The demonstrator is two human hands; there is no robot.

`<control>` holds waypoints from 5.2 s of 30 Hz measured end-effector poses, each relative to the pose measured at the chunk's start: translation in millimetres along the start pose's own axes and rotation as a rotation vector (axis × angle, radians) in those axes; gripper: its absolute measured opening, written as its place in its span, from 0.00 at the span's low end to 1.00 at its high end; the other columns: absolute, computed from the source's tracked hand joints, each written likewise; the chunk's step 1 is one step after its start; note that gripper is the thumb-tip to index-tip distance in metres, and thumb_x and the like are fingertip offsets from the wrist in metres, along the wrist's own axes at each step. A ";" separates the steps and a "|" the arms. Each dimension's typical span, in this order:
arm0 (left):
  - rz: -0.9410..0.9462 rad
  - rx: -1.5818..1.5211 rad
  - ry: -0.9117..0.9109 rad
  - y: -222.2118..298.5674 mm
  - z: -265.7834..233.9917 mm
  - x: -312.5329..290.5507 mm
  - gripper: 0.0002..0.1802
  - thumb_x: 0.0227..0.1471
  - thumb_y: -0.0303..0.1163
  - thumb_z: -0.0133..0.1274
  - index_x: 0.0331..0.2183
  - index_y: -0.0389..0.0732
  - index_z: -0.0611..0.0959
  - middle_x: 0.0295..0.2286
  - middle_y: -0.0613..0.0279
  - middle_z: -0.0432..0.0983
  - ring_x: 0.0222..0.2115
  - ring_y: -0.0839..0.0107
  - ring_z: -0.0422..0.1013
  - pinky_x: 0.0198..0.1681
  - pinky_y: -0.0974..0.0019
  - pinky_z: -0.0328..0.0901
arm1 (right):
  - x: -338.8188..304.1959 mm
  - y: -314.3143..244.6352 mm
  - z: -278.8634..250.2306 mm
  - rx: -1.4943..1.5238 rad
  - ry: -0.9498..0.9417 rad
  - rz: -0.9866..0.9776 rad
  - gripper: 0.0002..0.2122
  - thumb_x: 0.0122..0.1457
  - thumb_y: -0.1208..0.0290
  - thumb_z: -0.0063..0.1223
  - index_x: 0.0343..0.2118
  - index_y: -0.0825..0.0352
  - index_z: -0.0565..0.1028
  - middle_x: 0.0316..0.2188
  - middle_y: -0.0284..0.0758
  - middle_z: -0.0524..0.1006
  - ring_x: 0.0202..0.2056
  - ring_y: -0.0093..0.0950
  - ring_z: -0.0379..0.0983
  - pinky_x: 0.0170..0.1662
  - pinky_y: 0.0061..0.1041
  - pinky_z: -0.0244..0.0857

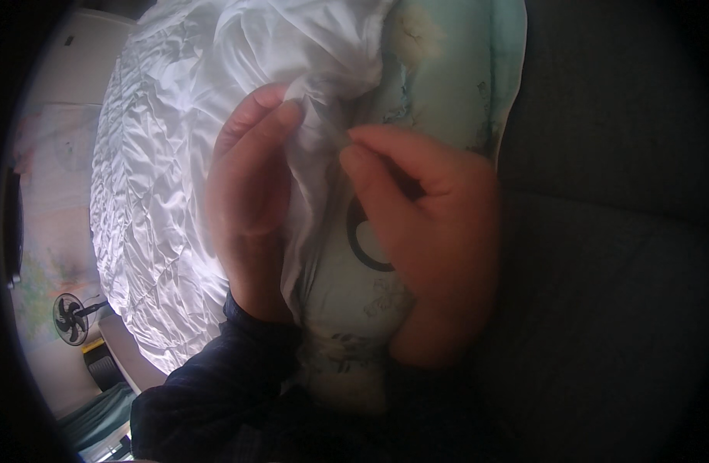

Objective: The person uses scissors to cut a seam on a white quilted comforter, then ties the edges together by hand. The person then folds the comforter on the bed.

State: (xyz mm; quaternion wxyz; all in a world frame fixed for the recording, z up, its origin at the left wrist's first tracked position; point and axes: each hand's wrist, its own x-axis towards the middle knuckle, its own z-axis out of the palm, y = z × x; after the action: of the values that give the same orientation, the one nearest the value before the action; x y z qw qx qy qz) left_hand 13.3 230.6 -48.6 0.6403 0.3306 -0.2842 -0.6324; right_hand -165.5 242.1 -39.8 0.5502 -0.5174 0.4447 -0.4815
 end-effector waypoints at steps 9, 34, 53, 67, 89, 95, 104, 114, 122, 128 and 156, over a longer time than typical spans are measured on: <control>0.093 0.157 0.041 -4.7 3.9 -2.1 0.09 0.58 0.18 0.57 0.42 0.35 0.82 0.37 0.61 0.82 0.39 0.75 0.77 0.45 0.73 0.71 | 1.2 -1.2 1.5 0.041 -0.004 0.023 0.08 0.61 0.81 0.60 0.43 0.76 0.82 0.31 0.31 0.82 0.33 0.14 0.74 0.37 0.14 0.66; 0.548 0.786 -0.011 -7.7 6.3 -7.7 0.20 0.54 0.13 0.53 0.48 0.35 0.82 0.47 0.55 0.73 0.44 0.70 0.74 0.48 0.72 0.66 | 24.4 28.0 8.5 -0.178 0.086 -0.597 0.10 0.51 0.81 0.67 0.38 0.71 0.83 0.26 0.38 0.80 0.26 0.31 0.76 0.30 0.27 0.68; 0.798 1.283 -0.052 -14.8 5.5 -0.9 0.17 0.47 0.12 0.56 0.42 0.33 0.82 0.30 0.51 0.77 0.28 0.55 0.76 0.31 0.61 0.71 | 19.2 39.1 26.0 -0.341 0.275 -0.512 0.06 0.57 0.85 0.61 0.37 0.76 0.82 0.26 0.34 0.80 0.29 0.21 0.76 0.32 0.17 0.67; 0.711 1.405 -0.129 -12.9 -2.5 -0.4 0.14 0.47 0.17 0.55 0.40 0.37 0.81 0.28 0.48 0.73 0.27 0.43 0.73 0.29 0.51 0.68 | 16.1 43.3 32.5 -0.061 0.284 -0.166 0.07 0.59 0.75 0.64 0.39 0.71 0.84 0.27 0.34 0.84 0.28 0.23 0.80 0.32 0.24 0.73; 0.671 1.294 0.169 -22.5 0.1 1.5 0.10 0.52 0.19 0.62 0.38 0.37 0.86 0.33 0.57 0.80 0.28 0.69 0.77 0.33 0.69 0.71 | -2.2 7.6 -1.2 -0.285 0.032 0.095 0.05 0.61 0.79 0.61 0.37 0.74 0.80 0.25 0.32 0.81 0.28 0.16 0.74 0.32 0.17 0.66; 0.423 1.102 0.276 -14.8 4.6 -1.1 0.07 0.55 0.22 0.60 0.38 0.33 0.84 0.32 0.59 0.81 0.31 0.71 0.76 0.37 0.70 0.70 | 8.9 9.3 2.2 -0.339 0.475 0.044 0.08 0.61 0.78 0.61 0.42 0.73 0.81 0.30 0.30 0.81 0.31 0.16 0.75 0.37 0.17 0.68; 0.033 0.412 0.198 0.8 2.9 -3.8 0.06 0.58 0.24 0.58 0.38 0.32 0.84 0.33 0.65 0.81 0.33 0.79 0.75 0.39 0.75 0.69 | 25.4 28.2 -3.2 -0.938 0.397 -0.474 0.16 0.52 0.83 0.60 0.44 0.61 0.83 0.63 0.38 0.68 0.67 0.44 0.57 0.67 0.41 0.55; -0.049 0.023 0.053 12.0 -15.6 -1.3 0.10 0.57 0.22 0.56 0.41 0.30 0.85 0.34 0.59 0.83 0.35 0.72 0.78 0.42 0.71 0.72 | 26.6 35.7 7.0 -0.908 0.297 -0.448 0.08 0.52 0.80 0.65 0.36 0.64 0.83 0.60 0.35 0.72 0.67 0.48 0.56 0.68 0.45 0.53; -0.067 -0.035 -0.001 13.7 -9.4 -4.4 0.11 0.58 0.22 0.56 0.43 0.29 0.84 0.37 0.55 0.83 0.37 0.69 0.79 0.45 0.69 0.73 | 29.0 23.8 15.3 -0.298 0.220 -0.780 0.09 0.53 0.89 0.60 0.38 0.76 0.81 0.32 0.37 0.81 0.39 0.32 0.76 0.48 0.28 0.68; -0.095 -0.010 0.009 11.9 -6.1 -4.0 0.10 0.58 0.21 0.55 0.43 0.31 0.84 0.38 0.56 0.83 0.38 0.70 0.78 0.45 0.70 0.72 | 26.3 21.8 19.0 -0.433 0.165 -0.742 0.08 0.52 0.87 0.64 0.35 0.74 0.82 0.29 0.34 0.79 0.34 0.26 0.73 0.38 0.22 0.66; 0.035 0.036 -0.023 -4.0 7.3 -15.3 0.09 0.56 0.24 0.58 0.40 0.33 0.84 0.35 0.59 0.82 0.36 0.71 0.77 0.43 0.71 0.71 | 18.2 23.1 35.4 0.149 0.150 -0.176 0.03 0.59 0.77 0.60 0.35 0.69 0.80 0.27 0.32 0.82 0.27 0.17 0.78 0.28 0.15 0.70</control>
State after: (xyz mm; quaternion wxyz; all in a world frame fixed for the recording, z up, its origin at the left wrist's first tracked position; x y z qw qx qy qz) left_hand 4.6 245.5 -46.4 0.6418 0.3301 -0.3086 -0.6196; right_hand -126.4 229.1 -60.2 0.5079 -0.4747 0.4007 -0.5969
